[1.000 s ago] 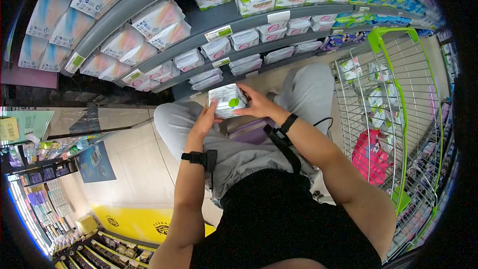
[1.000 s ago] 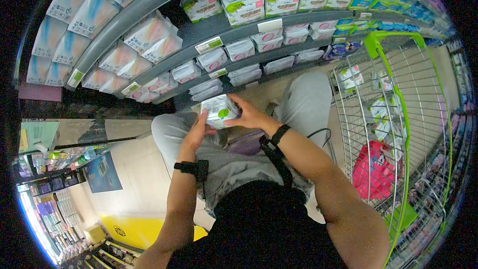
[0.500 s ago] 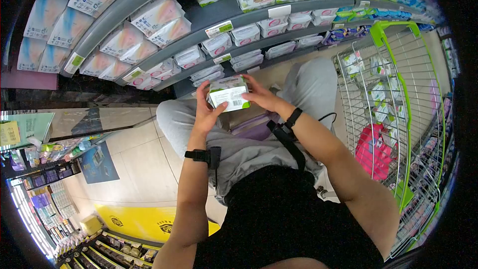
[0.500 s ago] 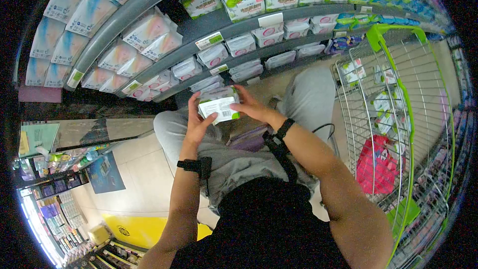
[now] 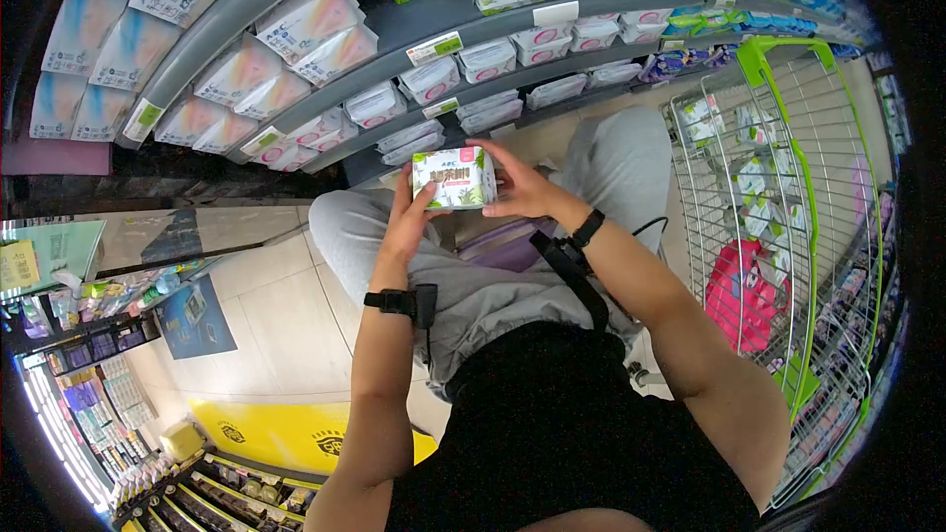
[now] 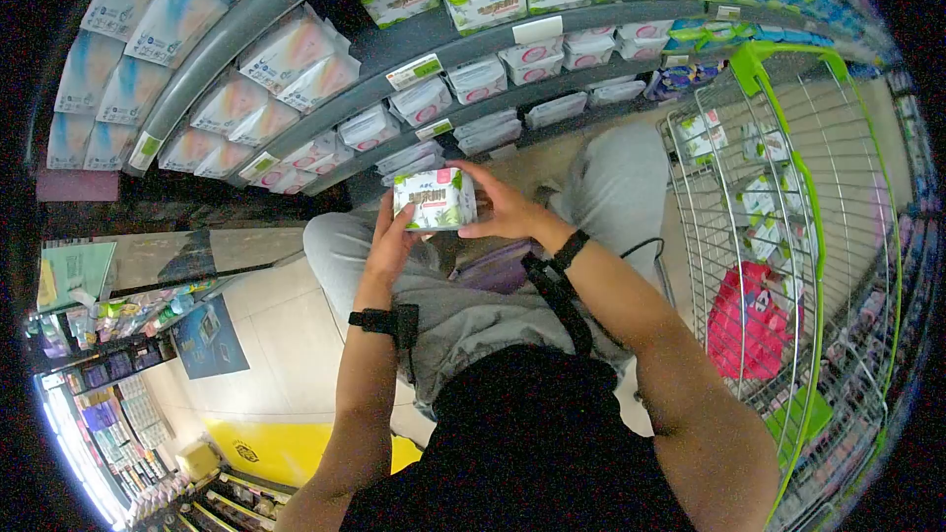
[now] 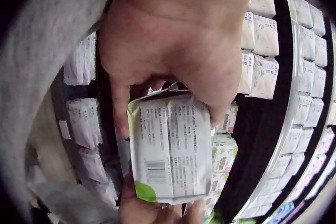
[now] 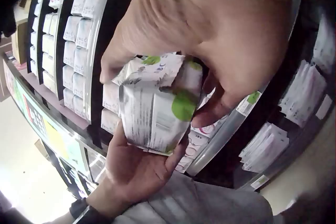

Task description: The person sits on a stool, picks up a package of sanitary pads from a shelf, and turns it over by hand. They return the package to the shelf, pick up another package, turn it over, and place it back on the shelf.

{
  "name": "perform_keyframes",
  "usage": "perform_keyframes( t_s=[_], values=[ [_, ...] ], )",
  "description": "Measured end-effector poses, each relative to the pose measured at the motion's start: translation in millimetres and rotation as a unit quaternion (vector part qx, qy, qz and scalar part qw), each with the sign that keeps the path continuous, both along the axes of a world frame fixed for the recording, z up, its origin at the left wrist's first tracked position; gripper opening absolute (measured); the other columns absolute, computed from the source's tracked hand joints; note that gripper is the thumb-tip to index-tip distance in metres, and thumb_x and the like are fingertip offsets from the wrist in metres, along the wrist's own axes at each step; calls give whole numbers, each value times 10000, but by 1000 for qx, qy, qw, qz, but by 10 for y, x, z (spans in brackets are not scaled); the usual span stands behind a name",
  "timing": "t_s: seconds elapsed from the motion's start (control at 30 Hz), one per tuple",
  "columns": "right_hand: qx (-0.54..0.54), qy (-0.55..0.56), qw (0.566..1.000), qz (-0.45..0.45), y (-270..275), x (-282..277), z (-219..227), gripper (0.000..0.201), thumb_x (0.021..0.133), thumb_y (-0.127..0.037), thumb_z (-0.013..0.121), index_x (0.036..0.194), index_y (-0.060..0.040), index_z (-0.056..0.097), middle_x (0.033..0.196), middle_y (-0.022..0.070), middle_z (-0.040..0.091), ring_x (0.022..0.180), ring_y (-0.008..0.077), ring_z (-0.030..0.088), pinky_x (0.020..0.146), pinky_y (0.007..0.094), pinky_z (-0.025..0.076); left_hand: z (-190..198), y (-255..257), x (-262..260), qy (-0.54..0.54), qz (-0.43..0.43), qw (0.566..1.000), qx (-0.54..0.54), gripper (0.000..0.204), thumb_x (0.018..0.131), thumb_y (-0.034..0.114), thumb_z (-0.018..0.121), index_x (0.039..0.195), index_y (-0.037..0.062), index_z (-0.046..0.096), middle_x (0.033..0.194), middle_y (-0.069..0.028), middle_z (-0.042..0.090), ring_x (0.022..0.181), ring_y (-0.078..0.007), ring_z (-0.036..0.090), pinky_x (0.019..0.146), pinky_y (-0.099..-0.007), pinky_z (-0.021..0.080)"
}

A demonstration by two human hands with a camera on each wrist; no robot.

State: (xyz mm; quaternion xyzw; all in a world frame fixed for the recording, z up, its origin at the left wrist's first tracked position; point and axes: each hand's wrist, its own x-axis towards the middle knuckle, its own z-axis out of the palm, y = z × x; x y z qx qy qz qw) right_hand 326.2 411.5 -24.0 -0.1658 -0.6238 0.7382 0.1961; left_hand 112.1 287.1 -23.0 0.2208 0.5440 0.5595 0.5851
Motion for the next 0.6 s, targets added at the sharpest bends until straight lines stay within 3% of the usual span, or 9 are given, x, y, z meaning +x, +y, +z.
perform_keyframes(
  t_s=[0.13, 0.23, 0.33, 0.43, 0.53, 0.6],
  values=[
    [-145, 12, 989, -25, 43, -28, -286, 973, 822, -251, 781, 1543, -126, 140, 1528, 119, 272, 1351, 283, 381, 994, 412, 468, 123, 20, 56, 19, 11, 997, 78, 831, 891, 84, 674, 1521, 38, 133, 1424, -152, 423, 1265, -240, 483, 1017, -361, 448],
    [-205, 10, 978, -29, 25, 3, -537, 868, 869, -268, 732, 1530, -120, 190, 1475, 120, 354, 1302, 266, 431, 975, 405, 476, 185, 40, 64, 94, -27, 986, 135, 887, 836, 12, 709, 1522, 30, 147, 1437, -147, 416, 1303, -240, 446, 1075, -351, 389],
    [-216, -28, 975, -32, 29, -3, -291, 788, 875, -230, 728, 1498, -75, 272, 1423, 121, 428, 1262, 241, 467, 999, 387, 456, 159, 23, 72, 109, -61, 983, 133, 889, 799, -8, 738, 1514, 25, 210, 1454, -141, 409, 1337, -240, 410, 1101, -359, 354],
    [-71, 37, 994, -75, 4, -3, -154, 725, 875, -211, 731, 1462, -42, 340, 1374, 111, 486, 1259, 217, 472, 1031, 362, 428, -119, -34, -61, 127, -103, 977, 139, 809, 873, 186, 720, 1508, 31, 243, 1461, -128, 409, 1338, -234, 410, 1100, -369, 354],
    [-74, 38, 995, -59, 13, -9, -97, 724, 892, -163, 694, 1477, -14, 296, 1408, 97, 448, 1282, 192, 456, 1028, 343, 433, -351, -114, -78, 35, -33, 998, 50, 672, 980, 390, 547, 1491, 33, 296, 1424, -119, 470, 1270, -260, 496, 1046, -414, 424],
    [-105, 18, 992, -67, 15, -11, -98, 716, 888, -153, 698, 1473, -14, 309, 1391, 92, 466, 1271, 184, 464, 1020, 335, 438, -222, -88, -42, 19, -76, 995, 54, 672, 993, 497, 440, 1472, 38, 330, 1413, -117, 485, 1267, -273, 501, 1019, -440, 446]
  ],
)
